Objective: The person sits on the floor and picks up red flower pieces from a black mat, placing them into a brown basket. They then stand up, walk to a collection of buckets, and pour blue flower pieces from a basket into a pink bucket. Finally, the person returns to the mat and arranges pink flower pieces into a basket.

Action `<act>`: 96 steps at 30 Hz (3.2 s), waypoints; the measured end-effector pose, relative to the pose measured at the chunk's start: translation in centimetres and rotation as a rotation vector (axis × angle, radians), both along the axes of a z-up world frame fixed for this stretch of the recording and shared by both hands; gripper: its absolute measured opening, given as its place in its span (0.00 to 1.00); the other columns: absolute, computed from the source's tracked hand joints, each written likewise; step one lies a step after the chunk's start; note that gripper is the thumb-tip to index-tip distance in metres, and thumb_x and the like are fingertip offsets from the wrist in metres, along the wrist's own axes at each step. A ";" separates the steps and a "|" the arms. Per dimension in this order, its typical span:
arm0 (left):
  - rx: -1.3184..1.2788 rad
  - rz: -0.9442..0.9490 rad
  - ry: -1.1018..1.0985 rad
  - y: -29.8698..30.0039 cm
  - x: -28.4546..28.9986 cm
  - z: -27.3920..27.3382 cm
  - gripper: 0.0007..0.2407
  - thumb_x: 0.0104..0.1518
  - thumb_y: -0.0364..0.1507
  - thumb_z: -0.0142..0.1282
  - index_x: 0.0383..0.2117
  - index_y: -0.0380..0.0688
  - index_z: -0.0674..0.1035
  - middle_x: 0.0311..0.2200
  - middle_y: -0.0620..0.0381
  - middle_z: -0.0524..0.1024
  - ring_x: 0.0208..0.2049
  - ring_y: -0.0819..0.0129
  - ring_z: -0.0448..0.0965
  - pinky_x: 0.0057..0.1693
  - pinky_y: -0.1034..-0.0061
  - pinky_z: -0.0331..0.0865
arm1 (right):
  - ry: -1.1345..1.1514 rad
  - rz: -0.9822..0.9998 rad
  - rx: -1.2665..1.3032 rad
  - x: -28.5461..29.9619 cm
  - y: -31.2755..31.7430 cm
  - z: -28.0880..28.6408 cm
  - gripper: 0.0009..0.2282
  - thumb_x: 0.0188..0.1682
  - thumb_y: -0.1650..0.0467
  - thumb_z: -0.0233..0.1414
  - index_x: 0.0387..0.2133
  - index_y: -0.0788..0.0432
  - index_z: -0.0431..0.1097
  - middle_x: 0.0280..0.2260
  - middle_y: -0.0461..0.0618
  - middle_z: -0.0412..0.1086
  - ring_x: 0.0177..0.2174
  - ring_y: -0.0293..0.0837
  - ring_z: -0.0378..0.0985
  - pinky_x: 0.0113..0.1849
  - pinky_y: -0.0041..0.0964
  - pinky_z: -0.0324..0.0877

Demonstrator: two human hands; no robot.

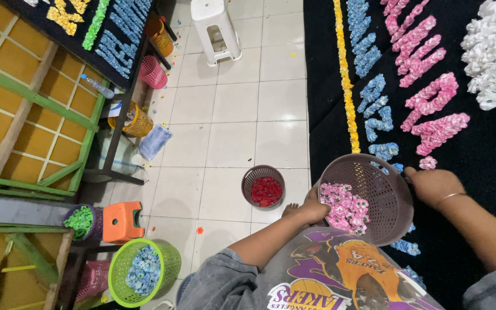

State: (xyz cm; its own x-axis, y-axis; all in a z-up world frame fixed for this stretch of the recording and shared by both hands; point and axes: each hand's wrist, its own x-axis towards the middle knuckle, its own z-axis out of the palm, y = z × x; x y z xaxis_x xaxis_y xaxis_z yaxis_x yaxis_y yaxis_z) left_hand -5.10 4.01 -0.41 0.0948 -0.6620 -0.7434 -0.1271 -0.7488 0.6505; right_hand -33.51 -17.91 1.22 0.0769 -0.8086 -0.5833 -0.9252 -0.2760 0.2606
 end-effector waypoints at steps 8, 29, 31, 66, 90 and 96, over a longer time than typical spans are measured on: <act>0.033 -0.056 -0.034 0.3 -0.5 -0.2 0.49 0.58 0.39 0.59 0.88 0.55 0.43 0.82 0.45 0.62 0.78 0.46 0.68 0.78 0.59 0.69 | -0.245 0.184 0.114 5.0 5.5 0.2 0.31 0.62 0.41 0.47 0.67 0.46 0.68 0.47 0.56 0.90 0.51 0.55 0.91 0.54 0.54 0.81; -0.122 -0.103 -0.111 0.7 -1.4 -4.8 0.51 0.52 0.36 0.65 0.87 0.45 0.49 0.85 0.37 0.54 0.88 0.43 0.47 0.87 0.40 0.41 | -0.476 0.315 0.168 4.4 7.7 0.3 0.26 0.52 0.57 0.71 0.64 0.49 0.81 0.54 0.64 0.88 0.59 0.65 0.90 0.61 0.61 0.81; 0.010 -0.042 0.010 0.7 -1.1 0.2 0.48 0.59 0.32 0.58 0.88 0.54 0.42 0.84 0.44 0.56 0.81 0.46 0.62 0.81 0.55 0.62 | -0.201 0.330 -0.034 5.0 6.0 2.1 0.29 0.60 0.45 0.55 0.68 0.44 0.74 0.75 0.47 0.66 0.56 0.56 0.90 0.49 0.54 0.91; -0.160 -0.094 0.089 -17.7 11.2 -0.2 0.49 0.51 0.32 0.67 0.86 0.53 0.54 0.78 0.46 0.70 0.75 0.49 0.74 0.77 0.57 0.72 | 0.204 0.374 -0.713 -2.4 -17.1 -3.1 0.08 0.60 0.64 0.52 0.43 0.38 0.82 0.47 0.38 0.80 0.44 0.45 0.86 0.36 0.41 0.79; -0.130 -0.227 0.012 -21.4 15.4 0.5 0.46 0.53 0.31 0.65 0.84 0.49 0.55 0.78 0.41 0.68 0.80 0.44 0.67 0.81 0.56 0.64 | -0.444 0.178 -0.291 11.1 -11.1 -0.2 0.13 0.58 0.56 0.58 0.46 0.45 0.85 0.47 0.51 0.84 0.49 0.61 0.89 0.49 0.58 0.84; -0.189 -0.214 0.044 -22.0 15.0 0.3 0.48 0.48 0.31 0.68 0.84 0.49 0.59 0.78 0.42 0.68 0.81 0.44 0.65 0.83 0.56 0.62 | -0.061 0.201 -0.409 9.4 -12.3 -1.4 0.32 0.45 0.44 0.67 0.63 0.34 0.75 0.60 0.46 0.79 0.54 0.56 0.89 0.52 0.50 0.85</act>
